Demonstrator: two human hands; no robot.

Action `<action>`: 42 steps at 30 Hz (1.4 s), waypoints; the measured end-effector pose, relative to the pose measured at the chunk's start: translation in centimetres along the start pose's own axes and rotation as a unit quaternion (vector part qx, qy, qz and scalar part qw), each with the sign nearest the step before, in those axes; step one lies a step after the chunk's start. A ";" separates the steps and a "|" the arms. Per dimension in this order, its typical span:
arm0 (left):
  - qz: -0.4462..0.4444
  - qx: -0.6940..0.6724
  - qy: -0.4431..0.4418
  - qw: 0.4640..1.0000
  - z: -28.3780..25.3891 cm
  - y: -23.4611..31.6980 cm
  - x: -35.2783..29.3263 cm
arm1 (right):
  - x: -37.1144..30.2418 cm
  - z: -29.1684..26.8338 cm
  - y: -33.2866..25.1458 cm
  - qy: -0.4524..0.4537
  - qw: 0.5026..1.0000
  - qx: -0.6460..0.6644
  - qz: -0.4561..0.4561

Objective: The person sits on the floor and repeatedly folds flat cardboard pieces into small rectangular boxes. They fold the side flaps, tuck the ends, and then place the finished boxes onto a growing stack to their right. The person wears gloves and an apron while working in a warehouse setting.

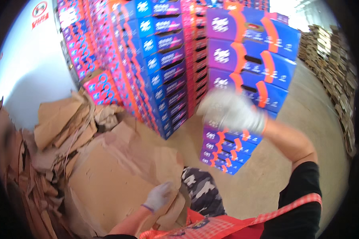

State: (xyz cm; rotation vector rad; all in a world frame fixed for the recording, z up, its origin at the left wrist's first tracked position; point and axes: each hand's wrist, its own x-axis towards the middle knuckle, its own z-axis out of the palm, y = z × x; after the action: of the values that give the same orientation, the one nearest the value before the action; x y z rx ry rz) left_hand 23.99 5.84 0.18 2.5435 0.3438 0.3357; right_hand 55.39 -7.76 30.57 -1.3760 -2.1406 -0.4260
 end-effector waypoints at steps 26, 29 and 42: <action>-0.515 -0.592 0.450 0.426 -5.3 -19.7 -41.2 | 2.5 51.2 -3.6 -0.346 0.376 0.616 0.600; -0.516 -0.553 0.418 0.504 -4.1 -17.8 -37.1 | 1.9 52.2 -6.7 -0.309 0.508 0.570 0.567; -0.412 0.254 0.237 0.842 -3.9 -16.7 -36.1 | -0.9 50.5 -4.2 -0.177 0.984 0.037 0.011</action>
State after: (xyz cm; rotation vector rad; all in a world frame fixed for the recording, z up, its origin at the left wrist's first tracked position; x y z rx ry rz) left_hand -13.86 10.24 -11.82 2.4436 1.8530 0.5747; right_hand 37.76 16.92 -9.99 -1.5227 -2.3902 -0.0945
